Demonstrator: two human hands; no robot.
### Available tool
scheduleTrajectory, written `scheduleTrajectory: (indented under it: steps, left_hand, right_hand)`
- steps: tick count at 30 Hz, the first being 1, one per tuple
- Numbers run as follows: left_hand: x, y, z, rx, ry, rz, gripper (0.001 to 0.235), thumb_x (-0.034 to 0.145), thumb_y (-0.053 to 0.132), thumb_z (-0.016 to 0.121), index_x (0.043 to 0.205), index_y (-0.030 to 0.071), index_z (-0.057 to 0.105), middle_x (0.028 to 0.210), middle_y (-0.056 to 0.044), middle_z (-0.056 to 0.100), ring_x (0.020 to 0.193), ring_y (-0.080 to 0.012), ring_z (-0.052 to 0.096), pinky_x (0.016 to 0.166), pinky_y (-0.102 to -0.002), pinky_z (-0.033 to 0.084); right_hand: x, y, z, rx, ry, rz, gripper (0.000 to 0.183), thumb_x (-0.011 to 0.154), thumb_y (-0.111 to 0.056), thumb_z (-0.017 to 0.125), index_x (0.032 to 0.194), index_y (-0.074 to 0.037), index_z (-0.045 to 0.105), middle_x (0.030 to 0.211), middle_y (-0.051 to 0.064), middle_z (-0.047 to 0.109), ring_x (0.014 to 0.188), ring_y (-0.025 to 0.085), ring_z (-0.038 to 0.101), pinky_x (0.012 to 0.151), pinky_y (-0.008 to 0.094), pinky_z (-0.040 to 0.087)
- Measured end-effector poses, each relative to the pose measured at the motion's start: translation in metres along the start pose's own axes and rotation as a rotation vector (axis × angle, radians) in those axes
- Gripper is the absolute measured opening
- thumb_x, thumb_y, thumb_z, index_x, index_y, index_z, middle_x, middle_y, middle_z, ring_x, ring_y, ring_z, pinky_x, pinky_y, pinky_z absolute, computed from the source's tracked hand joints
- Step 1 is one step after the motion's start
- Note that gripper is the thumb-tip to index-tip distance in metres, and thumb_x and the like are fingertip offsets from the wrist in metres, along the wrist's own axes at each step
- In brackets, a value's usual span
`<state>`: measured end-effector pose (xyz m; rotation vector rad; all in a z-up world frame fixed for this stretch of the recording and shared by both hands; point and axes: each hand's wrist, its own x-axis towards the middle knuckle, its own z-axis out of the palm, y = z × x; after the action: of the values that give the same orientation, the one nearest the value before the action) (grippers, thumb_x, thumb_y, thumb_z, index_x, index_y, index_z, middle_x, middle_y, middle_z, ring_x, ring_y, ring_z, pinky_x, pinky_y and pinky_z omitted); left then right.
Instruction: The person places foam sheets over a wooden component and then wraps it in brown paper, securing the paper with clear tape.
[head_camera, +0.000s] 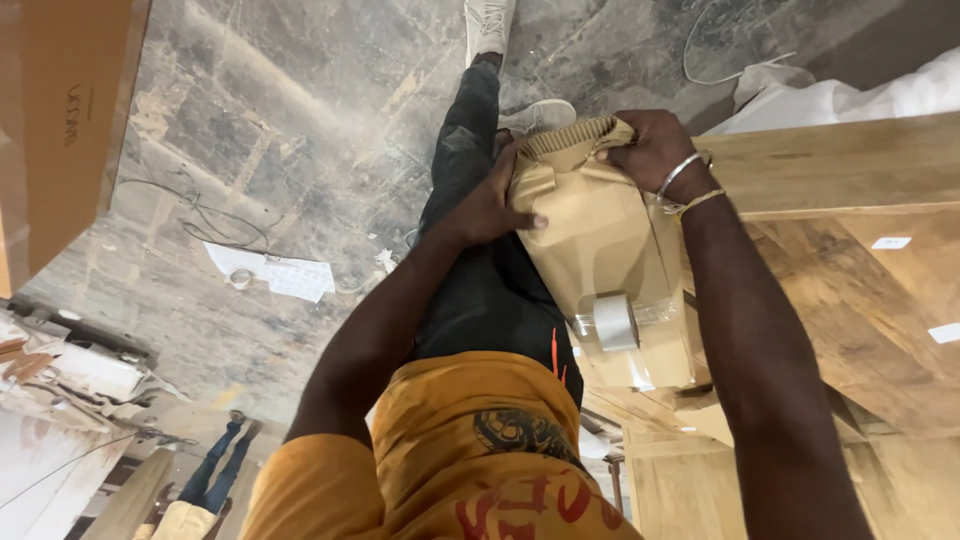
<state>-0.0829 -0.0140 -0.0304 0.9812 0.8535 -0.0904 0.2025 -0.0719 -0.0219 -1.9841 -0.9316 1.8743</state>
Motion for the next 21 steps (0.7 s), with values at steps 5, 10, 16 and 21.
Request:
scheduleTrajectory:
  steps: [5, 10, 16, 21]
  left_hand:
    - [-0.01, -0.008, 0.0, -0.056, -0.135, 0.056, 0.129, 0.073, 0.012, 0.097, 0.164, 0.01, 0.006, 0.163, -0.02, 0.036, 0.153, -0.0306, 0.034, 0.125, -0.041, 0.031]
    - [-0.01, -0.017, 0.005, -0.072, -0.175, 0.033, 0.096, 0.08, 0.009, 0.092, 0.154, 0.008, 0.03, 0.152, -0.014, 0.047, 0.146, -0.0277, 0.046, 0.121, -0.039, 0.04]
    - [-0.007, -0.026, 0.007, 0.091, -0.127, 0.28, 0.063, 0.085, 0.009, 0.09, 0.137, 0.008, 0.054, 0.143, -0.011, 0.052, 0.142, -0.0303, 0.05, 0.12, -0.039, 0.043]
    - [-0.008, -0.007, 0.012, 0.121, -0.139, 0.264, 0.058, 0.087, 0.008, 0.085, 0.137, 0.006, 0.057, 0.148, -0.016, 0.047, 0.142, -0.035, 0.046, 0.118, -0.042, 0.043]
  right_hand:
    - [0.001, 0.006, 0.002, -0.006, -0.028, 0.023, 0.031, 0.083, -0.003, 0.077, 0.114, -0.002, 0.074, 0.096, 0.011, 0.077, 0.083, 0.015, 0.07, 0.078, 0.031, 0.055]
    - [-0.005, 0.008, 0.002, 0.138, -0.108, 0.015, 0.021, 0.088, -0.003, 0.076, 0.108, -0.007, 0.079, 0.1, 0.007, 0.08, 0.088, 0.012, 0.072, 0.079, 0.029, 0.057]
    - [-0.021, -0.006, -0.015, -0.276, -0.085, -0.367, 0.03, 0.077, -0.003, 0.074, 0.106, -0.005, 0.077, 0.114, 0.011, 0.075, 0.114, 0.028, 0.062, 0.102, 0.043, 0.051]
    - [-0.074, -0.035, -0.011, -0.051, 0.073, -0.414, 0.028, 0.089, -0.012, 0.067, 0.114, 0.001, 0.07, 0.13, 0.021, 0.06, 0.123, 0.036, 0.056, 0.105, 0.047, 0.047]
